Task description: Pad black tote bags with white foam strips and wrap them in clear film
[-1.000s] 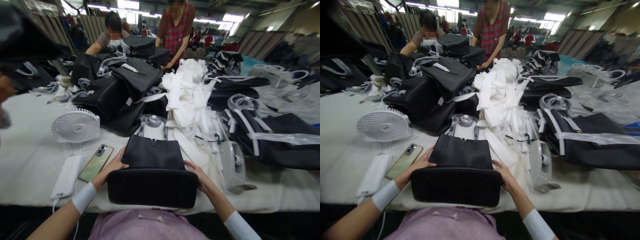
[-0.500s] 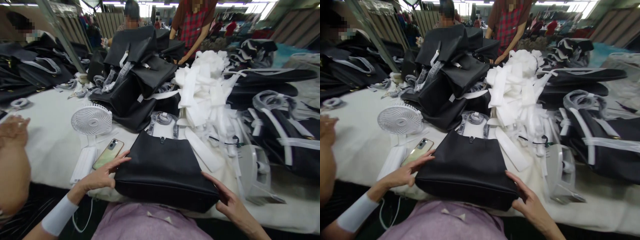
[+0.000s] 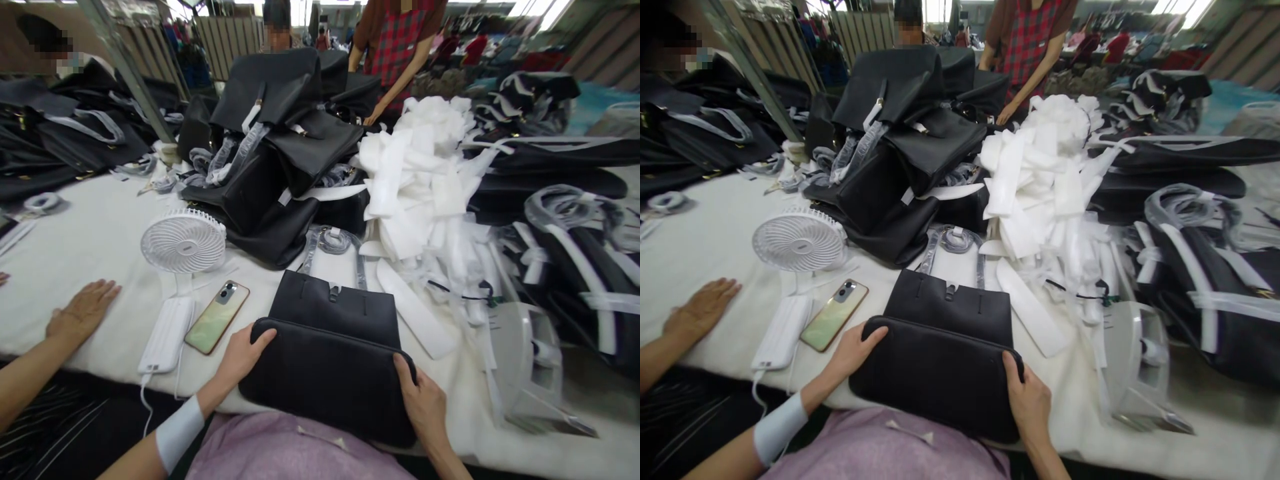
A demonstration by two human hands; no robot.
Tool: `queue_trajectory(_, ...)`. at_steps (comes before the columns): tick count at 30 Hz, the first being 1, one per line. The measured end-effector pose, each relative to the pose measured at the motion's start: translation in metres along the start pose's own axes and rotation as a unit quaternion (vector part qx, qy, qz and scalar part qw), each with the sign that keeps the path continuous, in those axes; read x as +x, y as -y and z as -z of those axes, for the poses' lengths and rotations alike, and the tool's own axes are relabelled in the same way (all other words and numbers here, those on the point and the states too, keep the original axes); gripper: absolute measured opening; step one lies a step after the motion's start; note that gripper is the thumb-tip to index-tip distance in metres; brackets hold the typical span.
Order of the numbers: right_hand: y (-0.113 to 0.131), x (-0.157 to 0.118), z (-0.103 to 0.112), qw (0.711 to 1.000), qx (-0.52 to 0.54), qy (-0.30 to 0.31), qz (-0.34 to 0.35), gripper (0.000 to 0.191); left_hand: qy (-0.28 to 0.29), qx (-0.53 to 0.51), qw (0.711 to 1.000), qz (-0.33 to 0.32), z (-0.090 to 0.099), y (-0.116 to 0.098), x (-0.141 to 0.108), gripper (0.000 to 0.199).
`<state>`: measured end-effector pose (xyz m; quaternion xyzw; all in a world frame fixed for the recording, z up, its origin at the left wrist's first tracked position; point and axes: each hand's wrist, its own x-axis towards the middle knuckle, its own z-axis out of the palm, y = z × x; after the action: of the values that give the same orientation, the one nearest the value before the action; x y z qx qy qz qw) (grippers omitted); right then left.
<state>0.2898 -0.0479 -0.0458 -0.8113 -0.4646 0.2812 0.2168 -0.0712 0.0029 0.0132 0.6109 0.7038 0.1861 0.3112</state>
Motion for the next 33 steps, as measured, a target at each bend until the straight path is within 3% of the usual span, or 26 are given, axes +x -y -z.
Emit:
queue_trajectory(7, -0.007, 0.007, -0.017, 0.990, -0.132, -0.045, -0.013, 0.072, 0.005, 0.076, 0.997, 0.032, -0.011, 0.000, 0.025, 0.043)
queue_trajectory(14, 0.005, 0.001, -0.007, 0.988, -0.145, -0.052, -0.009, 0.063, 0.001, 0.076, 0.997, 0.031, -0.012, 0.001, 0.021, 0.050)
queue_trajectory(16, 0.011, 0.000, 0.001, 0.985, -0.138, -0.093, 0.034, 0.062, 0.008, 0.068, 0.997, 0.029, -0.013, 0.003, 0.015, 0.054)
queue_trajectory(18, 0.018, 0.001, 0.008, 0.971, -0.123, -0.161, 0.130, 0.061, 0.021, 0.051, 0.998, 0.036, -0.016, 0.006, 0.006, 0.057)
queue_trajectory(20, 0.027, 0.003, 0.009, 0.945, -0.128, -0.190, 0.235, 0.057, 0.027, 0.038, 0.998, 0.044, -0.019, 0.010, -0.001, 0.059)
queue_trajectory(22, 0.034, 0.006, 0.004, 0.933, -0.164, -0.147, 0.283, 0.052, 0.032, 0.031, 0.998, 0.043, -0.021, 0.014, -0.006, 0.059)
queue_trajectory(25, 0.037, 0.008, -0.010, 0.940, -0.207, -0.049, 0.267, 0.053, 0.032, 0.059, 0.997, 0.031, -0.018, 0.017, -0.006, 0.059)
queue_trajectory(27, 0.035, 0.009, -0.016, 0.946, -0.207, -0.021, 0.250, 0.056, -0.014, 0.120, 0.993, 0.002, -0.014, 0.015, -0.004, 0.061)
queue_trajectory(29, 0.032, 0.010, -0.018, 0.950, -0.201, -0.016, 0.238, 0.057, -0.092, 0.192, 0.975, -0.067, -0.014, 0.007, -0.002, 0.064)
queue_trajectory(31, 0.030, 0.010, -0.017, 0.954, -0.194, -0.012, 0.228, 0.058, -0.148, 0.235, 0.945, -0.175, -0.020, -0.008, -0.002, 0.059)
queue_trajectory(33, 0.030, 0.009, -0.013, 0.958, -0.184, -0.008, 0.218, 0.058, -0.149, 0.262, 0.908, -0.291, -0.032, -0.027, -0.002, 0.053)
